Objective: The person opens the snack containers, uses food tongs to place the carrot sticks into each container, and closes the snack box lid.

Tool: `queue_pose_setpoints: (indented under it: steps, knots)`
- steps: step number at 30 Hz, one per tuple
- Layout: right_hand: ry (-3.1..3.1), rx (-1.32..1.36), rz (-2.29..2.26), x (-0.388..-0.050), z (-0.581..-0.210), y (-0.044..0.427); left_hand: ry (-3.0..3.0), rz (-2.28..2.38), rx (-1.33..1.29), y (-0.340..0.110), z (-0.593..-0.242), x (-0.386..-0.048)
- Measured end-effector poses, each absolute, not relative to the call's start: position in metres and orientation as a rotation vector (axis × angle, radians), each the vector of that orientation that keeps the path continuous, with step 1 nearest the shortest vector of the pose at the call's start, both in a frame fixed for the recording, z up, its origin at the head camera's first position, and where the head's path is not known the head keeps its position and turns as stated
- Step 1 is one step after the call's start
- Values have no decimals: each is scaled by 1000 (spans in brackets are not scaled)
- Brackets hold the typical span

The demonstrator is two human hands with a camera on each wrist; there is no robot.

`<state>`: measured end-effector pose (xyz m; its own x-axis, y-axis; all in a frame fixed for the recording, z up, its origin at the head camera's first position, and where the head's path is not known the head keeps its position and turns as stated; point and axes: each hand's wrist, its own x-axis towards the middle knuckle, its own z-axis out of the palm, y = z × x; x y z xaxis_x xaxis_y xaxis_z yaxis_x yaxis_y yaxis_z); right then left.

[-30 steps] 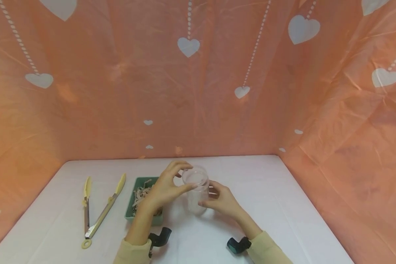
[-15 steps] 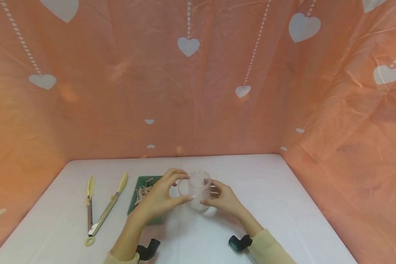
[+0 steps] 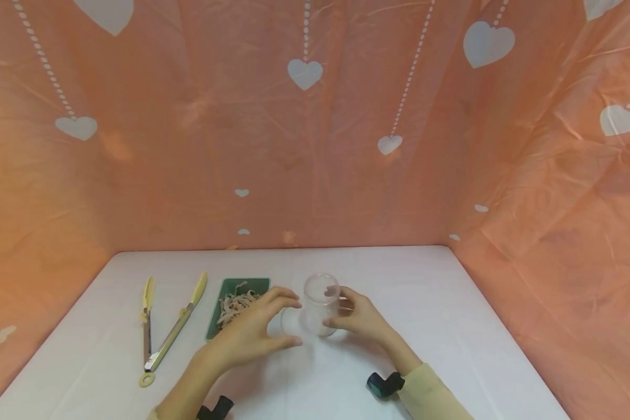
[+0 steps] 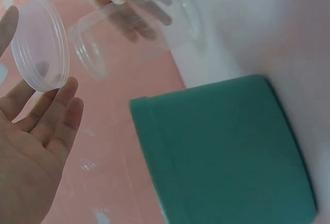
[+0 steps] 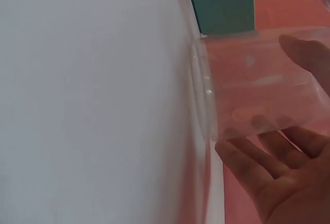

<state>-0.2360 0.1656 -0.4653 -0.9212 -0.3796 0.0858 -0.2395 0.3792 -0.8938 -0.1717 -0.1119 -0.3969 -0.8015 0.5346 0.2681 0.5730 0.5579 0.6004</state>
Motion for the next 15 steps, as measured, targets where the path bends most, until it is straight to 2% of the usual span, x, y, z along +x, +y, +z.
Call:
queue_pose_setpoints:
  steps: [15]
  knots:
    - [2453,-616,-1555,-238,-464,169,-2839,-826,-1218,-111,-409,-164]
